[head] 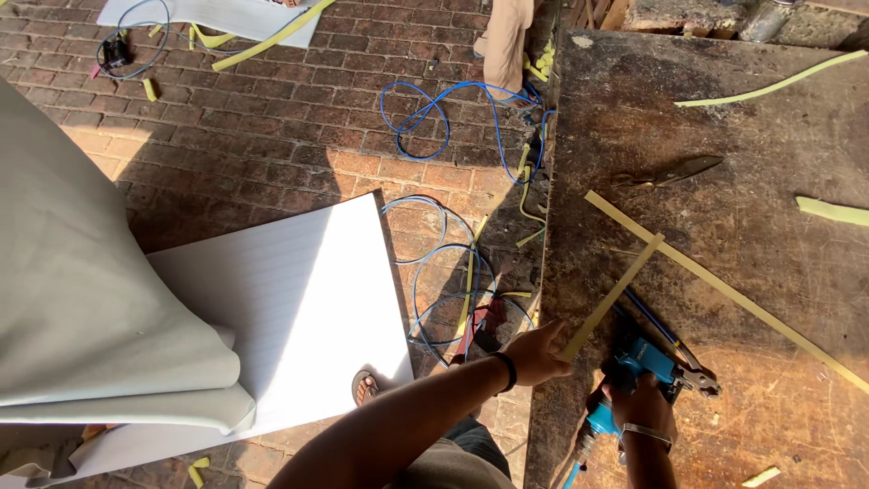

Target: The person staples gray fabric onto a wooden chair frame using a pneumatic staple gun. They pull and smooth the fabric over the frame, then secure it along the edges and corners.

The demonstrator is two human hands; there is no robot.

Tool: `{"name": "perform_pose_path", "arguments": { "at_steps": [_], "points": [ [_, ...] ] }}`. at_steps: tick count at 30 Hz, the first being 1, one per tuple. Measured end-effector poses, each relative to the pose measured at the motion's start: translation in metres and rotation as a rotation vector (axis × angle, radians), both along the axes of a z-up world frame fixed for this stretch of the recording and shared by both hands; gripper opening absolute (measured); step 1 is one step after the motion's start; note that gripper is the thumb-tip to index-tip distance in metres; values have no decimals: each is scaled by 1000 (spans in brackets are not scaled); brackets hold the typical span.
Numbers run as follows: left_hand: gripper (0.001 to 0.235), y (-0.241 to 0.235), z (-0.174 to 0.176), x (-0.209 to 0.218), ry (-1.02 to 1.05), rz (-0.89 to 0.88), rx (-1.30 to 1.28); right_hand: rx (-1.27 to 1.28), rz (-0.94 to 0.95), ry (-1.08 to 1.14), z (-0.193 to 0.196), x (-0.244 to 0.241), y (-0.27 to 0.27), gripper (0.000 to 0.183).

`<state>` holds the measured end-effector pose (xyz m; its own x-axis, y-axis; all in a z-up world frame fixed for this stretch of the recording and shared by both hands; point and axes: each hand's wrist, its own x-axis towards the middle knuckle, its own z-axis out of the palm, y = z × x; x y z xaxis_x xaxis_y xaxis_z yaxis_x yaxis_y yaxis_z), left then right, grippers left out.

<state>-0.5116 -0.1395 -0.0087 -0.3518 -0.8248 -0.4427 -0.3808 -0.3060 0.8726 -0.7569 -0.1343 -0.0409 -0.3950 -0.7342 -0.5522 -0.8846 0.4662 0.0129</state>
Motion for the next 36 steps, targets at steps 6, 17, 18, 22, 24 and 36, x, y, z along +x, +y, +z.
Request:
{"name": "perform_pose_path", "arguments": {
  "at_steps": [6, 17, 18, 22, 24, 36],
  "points": [
    [58, 17, -46, 80, -164, -24, 61, 61, 58, 40, -34, -17, -15, 108],
    [36, 138, -29, 242, 43, 627, 421, 185, 239, -582, 71, 100, -40, 78],
    [36, 147, -23, 253, 30, 645, 404, 213, 319, -620, 86, 131, -45, 76],
    [37, 182, -12, 297, 74, 774, 378, 230, 713, -493, 140, 271, -27, 73],
    [38, 205, -8, 320, 127, 853, 358, 261, 788, -619, 161, 332, -5, 72],
    [35, 414, 7, 512, 230, 1340, 274, 420, 1376, -574, 176, 596, 212, 77]
  ]
}}
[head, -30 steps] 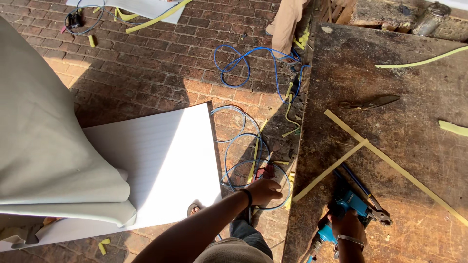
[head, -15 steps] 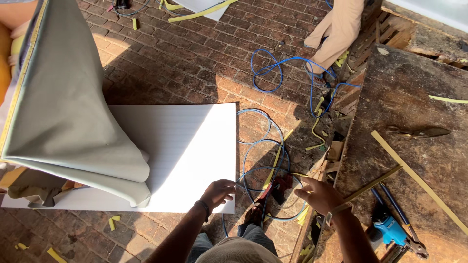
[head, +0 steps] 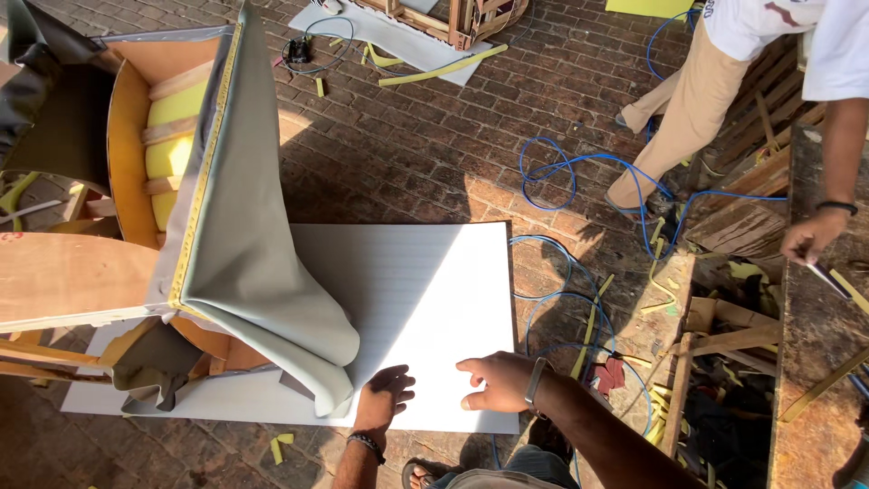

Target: The person staples gray fabric onto a wooden chair frame using a pneumatic staple gun. They pull and smooth the fabric over the frame, then secure it along the edges and corners.

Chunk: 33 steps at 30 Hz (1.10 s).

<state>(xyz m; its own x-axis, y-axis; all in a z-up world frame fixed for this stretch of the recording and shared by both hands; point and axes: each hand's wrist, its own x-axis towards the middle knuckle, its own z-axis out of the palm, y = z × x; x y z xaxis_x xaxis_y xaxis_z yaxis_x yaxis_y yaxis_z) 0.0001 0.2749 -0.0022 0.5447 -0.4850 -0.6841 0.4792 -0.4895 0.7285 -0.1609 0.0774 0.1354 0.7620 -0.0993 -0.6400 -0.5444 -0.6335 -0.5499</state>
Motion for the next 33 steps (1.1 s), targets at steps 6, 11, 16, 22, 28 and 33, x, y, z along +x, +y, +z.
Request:
{"name": "perform_pose_path", "arguments": {
  "at_steps": [6, 11, 16, 22, 28, 33],
  "points": [
    [30, 57, 12, 75, -65, 78, -87, 11, 16, -46, -6, 72, 42, 80],
    [26, 77, 11, 126, -165, 161, -108, 8, -235, -45, -13, 139, 65, 94],
    [25, 104, 16, 199, -267, 222, -156, 142, -306, -55, -54, 211, 65, 89],
    [25, 104, 30, 288, -260, 226, -144, 426, -420, -91, -167, 335, 71, 85],
    [29, 85, 63, 361, -359, 51, -116, 372, -288, -77, -253, 457, 116, 118],
    [29, 65, 93, 413, -426, -65, -145, 346, -205, -286, -258, 483, 141, 121]
  ]
}}
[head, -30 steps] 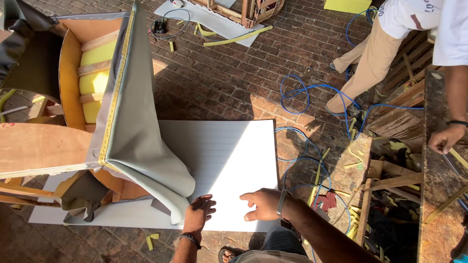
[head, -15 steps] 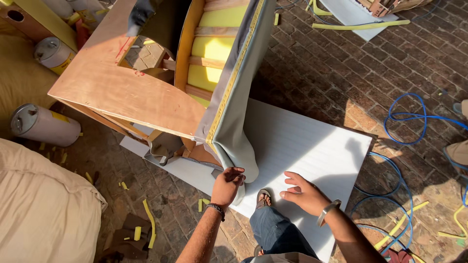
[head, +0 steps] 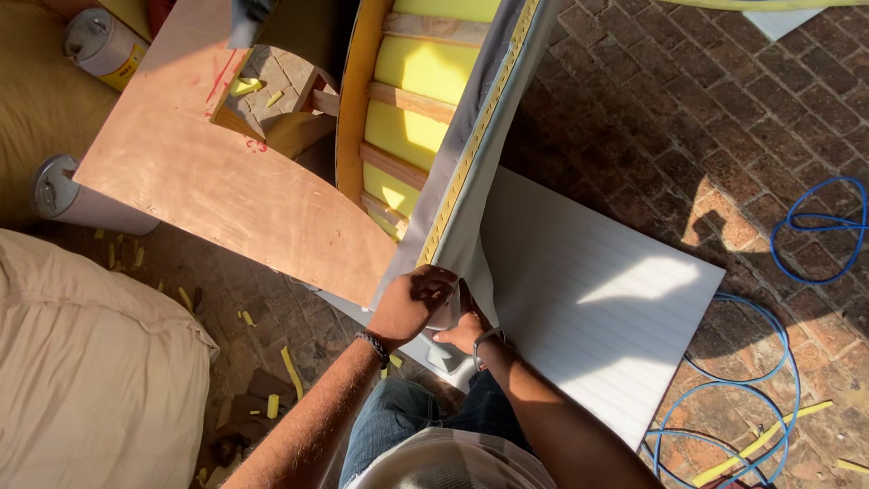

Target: The person staples gray fabric onto a wooden chair frame using a pneumatic staple gun. They pull and smooth the fabric over the frame, then secure it along the edges and corners.

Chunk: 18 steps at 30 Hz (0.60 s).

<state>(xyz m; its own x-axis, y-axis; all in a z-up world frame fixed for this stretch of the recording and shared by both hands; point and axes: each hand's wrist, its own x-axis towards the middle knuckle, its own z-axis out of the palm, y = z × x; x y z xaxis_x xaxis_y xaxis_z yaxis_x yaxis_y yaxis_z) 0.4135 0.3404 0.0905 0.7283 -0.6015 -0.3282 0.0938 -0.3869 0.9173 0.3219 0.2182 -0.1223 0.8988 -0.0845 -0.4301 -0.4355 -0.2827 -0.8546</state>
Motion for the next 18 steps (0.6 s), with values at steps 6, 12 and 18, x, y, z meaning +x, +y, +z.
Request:
{"name": "perform_pose_path", "arguments": {
  "at_steps": [6, 12, 18],
  "points": [
    [23, -32, 9, 60, -165, -313, 134, -170, -193, 235, -18, -6, 15, 26],
    [27, -80, -27, 88, -402, -981, 246, -295, -830, 106, 16, -47, 48, 12],
    [38, -94, -72, 53, -1067, -1759, 420, -260, -1200, 139, 46, -18, 121, 12]
  ]
}}
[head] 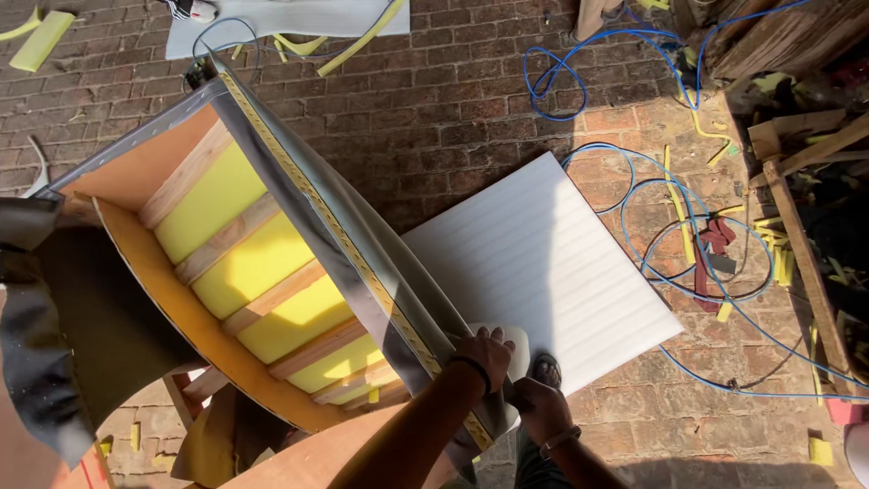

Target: The person staples gray fabric onto a wooden chair frame using a pneumatic staple gun. They pull and smooth the fabric over the frame, then secure it along the edges and corners.

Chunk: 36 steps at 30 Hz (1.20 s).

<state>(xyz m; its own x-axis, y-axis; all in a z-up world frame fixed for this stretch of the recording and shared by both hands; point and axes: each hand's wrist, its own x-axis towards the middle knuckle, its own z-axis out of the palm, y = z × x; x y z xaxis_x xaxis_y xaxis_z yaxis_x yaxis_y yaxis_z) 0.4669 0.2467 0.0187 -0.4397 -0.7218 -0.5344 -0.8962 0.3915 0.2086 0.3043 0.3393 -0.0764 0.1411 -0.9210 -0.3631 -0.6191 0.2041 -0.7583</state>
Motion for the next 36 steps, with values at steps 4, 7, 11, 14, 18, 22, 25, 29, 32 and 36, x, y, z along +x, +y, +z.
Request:
{"name": "perform_pose_path", "arguments": {
  "at_steps": [4, 7, 11, 14, 18, 22, 25, 29, 32, 36],
  "points": [
    [37, -8, -30, -12, -357, -212, 221, 74, -168, -59, -30, 9, 26, 10],
    [26, -6, -37, -11, -200, -138, 113, 154, -94, -343, -71, -5, 14, 16],
    [26, -5, -9, -6, -14, -60, 21, 438, -294, -819, -101, -30, -22, 38],
    [20, 6, 23, 3, -23, -153, 14, 658, -446, -678, -104, -15, -57, 64],
    [29, 26, 39, 19, 41, -180, -22, 764, -343, -537, -105, 38, -91, 89],
    [33, 31, 33, 25, -4, -192, -30, 706, 112, -377, -125, 92, -115, 77],
    [28, 33, 30, 27, 97, -156, -110, 768, 224, -396, -149, 116, -124, 75],
    [21, 39, 26, 32, 143, -152, -146, 425, 616, -185, -183, 112, -111, 66],
    [20, 37, 21, 34, 136, -124, -139, 877, 235, -391, -203, 103, -96, 63],
    [23, 41, 14, 33, 202, -74, -151, 1152, -27, -488, -223, 88, -71, 60]
  ]
}}
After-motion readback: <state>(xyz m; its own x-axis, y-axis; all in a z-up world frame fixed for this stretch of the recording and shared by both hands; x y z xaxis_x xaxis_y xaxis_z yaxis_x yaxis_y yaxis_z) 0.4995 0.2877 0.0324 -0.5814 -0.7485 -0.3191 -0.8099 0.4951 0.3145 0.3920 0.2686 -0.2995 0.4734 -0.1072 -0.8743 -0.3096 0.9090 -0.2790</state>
